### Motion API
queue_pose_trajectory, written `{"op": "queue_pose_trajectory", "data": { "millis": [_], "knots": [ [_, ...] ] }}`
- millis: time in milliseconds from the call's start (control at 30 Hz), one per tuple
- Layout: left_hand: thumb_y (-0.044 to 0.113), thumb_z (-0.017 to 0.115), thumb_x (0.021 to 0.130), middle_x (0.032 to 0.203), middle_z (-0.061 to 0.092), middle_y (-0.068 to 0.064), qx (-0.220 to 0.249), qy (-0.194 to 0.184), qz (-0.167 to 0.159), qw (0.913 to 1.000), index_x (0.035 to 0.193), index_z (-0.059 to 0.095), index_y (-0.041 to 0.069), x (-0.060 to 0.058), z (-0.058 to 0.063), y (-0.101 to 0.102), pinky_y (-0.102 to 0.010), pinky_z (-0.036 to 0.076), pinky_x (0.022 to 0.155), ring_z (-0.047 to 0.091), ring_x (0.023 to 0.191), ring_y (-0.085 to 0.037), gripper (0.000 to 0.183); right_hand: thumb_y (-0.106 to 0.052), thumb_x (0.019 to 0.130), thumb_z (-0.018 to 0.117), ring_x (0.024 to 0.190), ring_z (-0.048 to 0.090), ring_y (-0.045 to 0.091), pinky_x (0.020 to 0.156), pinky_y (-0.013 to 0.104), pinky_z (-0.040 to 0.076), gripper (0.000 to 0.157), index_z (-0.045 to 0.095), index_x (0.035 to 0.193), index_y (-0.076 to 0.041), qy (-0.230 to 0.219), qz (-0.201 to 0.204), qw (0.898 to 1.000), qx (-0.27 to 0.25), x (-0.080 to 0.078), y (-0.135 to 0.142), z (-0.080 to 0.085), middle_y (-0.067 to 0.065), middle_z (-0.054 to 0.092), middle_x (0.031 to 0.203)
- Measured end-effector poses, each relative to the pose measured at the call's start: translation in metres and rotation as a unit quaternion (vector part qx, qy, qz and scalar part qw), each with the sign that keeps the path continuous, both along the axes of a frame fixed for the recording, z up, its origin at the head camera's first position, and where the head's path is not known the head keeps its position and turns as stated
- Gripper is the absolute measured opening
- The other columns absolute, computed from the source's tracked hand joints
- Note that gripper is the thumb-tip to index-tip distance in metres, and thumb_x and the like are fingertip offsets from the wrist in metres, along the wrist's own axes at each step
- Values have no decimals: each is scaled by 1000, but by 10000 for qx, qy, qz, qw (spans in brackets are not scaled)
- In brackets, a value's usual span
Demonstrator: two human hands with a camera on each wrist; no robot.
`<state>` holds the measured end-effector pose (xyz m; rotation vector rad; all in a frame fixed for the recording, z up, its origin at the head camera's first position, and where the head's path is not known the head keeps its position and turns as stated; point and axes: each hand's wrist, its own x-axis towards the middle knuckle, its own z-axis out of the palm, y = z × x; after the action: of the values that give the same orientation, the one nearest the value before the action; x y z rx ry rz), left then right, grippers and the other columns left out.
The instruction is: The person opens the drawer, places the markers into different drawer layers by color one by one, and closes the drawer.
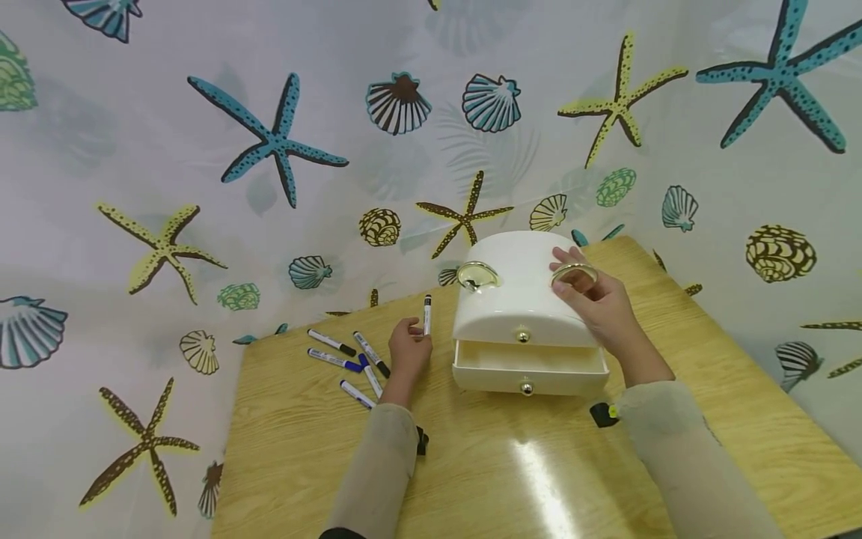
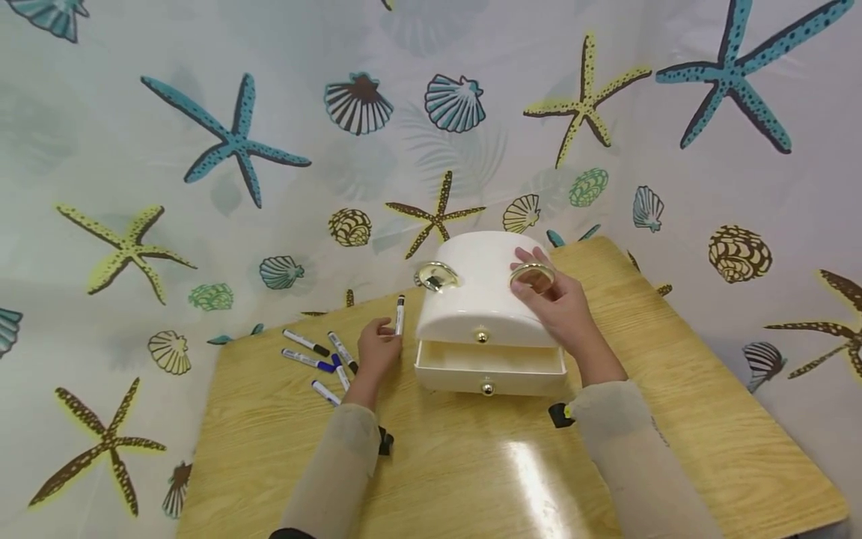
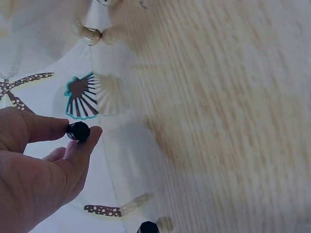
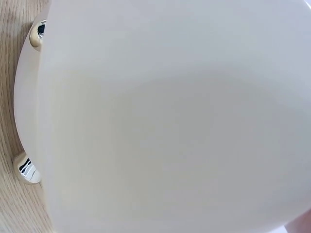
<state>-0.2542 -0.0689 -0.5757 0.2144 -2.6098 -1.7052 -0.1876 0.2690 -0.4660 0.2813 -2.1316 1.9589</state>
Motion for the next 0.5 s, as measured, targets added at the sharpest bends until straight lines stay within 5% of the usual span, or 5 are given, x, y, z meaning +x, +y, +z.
{"op": "queue_pose_trajectory", "data": {
  "millis": [167,500],
  "knots": [
    [-5,65,97,136,64,-23,281,-125,-91,9995,153,53,1,11,15,0,-46,63,92,67,119,-38,57,-15,104,70,165,19,14,123,14,33,16,71,108,1,-61,15,10000,23,-2,0,3,1,55,161],
    [-6,65,97,126,66,-23,440,224,-118,9987,141,65,2,27,31,1,-42,64,89,70,114,-37,45,-16,104,69,166,18,15,121,13,34,14,71,106,-2,-66,129,9999,51,-6,1,4,-1,55,161]
  ]
}}
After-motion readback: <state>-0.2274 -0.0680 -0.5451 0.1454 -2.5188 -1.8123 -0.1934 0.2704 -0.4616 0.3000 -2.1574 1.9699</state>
